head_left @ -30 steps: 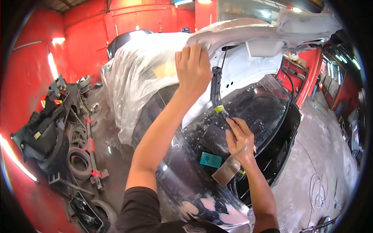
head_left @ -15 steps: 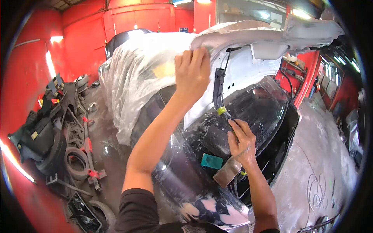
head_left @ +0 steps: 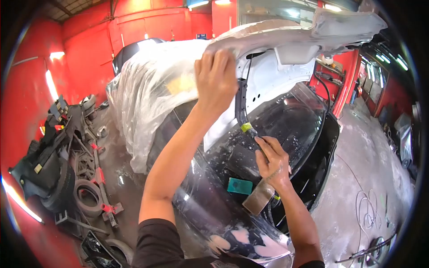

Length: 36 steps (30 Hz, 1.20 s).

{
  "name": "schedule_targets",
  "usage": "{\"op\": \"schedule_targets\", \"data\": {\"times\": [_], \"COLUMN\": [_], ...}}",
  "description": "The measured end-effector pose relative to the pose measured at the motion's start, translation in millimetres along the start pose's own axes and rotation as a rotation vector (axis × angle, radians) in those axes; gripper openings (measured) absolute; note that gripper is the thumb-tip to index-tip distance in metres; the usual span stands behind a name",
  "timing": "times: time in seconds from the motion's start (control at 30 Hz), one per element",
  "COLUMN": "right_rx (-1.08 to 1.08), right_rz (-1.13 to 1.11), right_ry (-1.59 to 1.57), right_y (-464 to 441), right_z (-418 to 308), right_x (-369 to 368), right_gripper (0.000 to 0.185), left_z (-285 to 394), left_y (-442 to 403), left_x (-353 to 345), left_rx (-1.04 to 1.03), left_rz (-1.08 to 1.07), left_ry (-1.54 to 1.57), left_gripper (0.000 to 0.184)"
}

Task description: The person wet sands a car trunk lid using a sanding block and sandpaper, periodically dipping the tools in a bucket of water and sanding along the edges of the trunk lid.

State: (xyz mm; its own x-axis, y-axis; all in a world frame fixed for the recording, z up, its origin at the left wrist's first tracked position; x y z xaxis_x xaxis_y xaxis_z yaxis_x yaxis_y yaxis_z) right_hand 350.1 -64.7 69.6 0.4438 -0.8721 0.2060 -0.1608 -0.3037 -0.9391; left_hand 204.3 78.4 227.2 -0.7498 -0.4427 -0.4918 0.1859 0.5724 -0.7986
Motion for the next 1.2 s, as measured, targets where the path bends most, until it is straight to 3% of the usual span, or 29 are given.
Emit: {"op": "schedule_targets", "data": {"times": [0.23,0.37,0.47,0.6,0.7,0.93,0.97,1.2], "right_rx": [0.008,-0.006,-0.025,-0.001,0.001,0.006,0.004,-0.016], "right_rz": [-0.016,-0.026,-0.026,-0.011,-0.019,-0.035,-0.030,-0.036], "right_ry": [-0.006,-0.016,-0.032,-0.036,-0.026,-0.022,-0.020,-0.020], "right_y": [2,1,1,0,-3,1,0,0], "right_z": [1,2,1,2,4,0,0,0], "right_x": [0,2,0,1,2,2,2,-1], "right_gripper": [0.036,0.036,0.036,0.036,0.037,0.038,0.038,0.038], "left_z": [0,-3,-3,3,4,1,0,-2], "left_y": [28,-6,13,28,-6,18,5,26], "left_x": [29,-6,5,20,-8,11,0,25], "left_rx": [0.092,0.127,0.134,0.135,0.147,0.128,0.126,0.202], "left_rz": [-0.170,-0.079,-0.047,-0.158,-0.043,-0.152,-0.065,-0.143], "left_ry": [-0.210,-0.073,-0.157,-0.087,-0.094,-0.101,-0.099,-0.174], "left_gripper": [0.019,0.026,0.032,0.034,0.037,0.020,0.031,0.026]}}
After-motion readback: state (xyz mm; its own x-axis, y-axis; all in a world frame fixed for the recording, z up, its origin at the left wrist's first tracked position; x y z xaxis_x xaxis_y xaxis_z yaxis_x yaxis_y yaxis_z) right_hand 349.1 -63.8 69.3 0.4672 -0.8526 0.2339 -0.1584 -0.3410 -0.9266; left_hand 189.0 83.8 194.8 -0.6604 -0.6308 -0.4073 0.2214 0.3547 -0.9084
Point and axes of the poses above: each hand's wrist, its own y-axis away from the middle knuckle, its own x-axis out of the back of the hand, z = x × y, the point moved 4 cm from there along -y, towards the middle knuckle, and after that the axes turned 14 degrees about z, right-handed, at the moved point
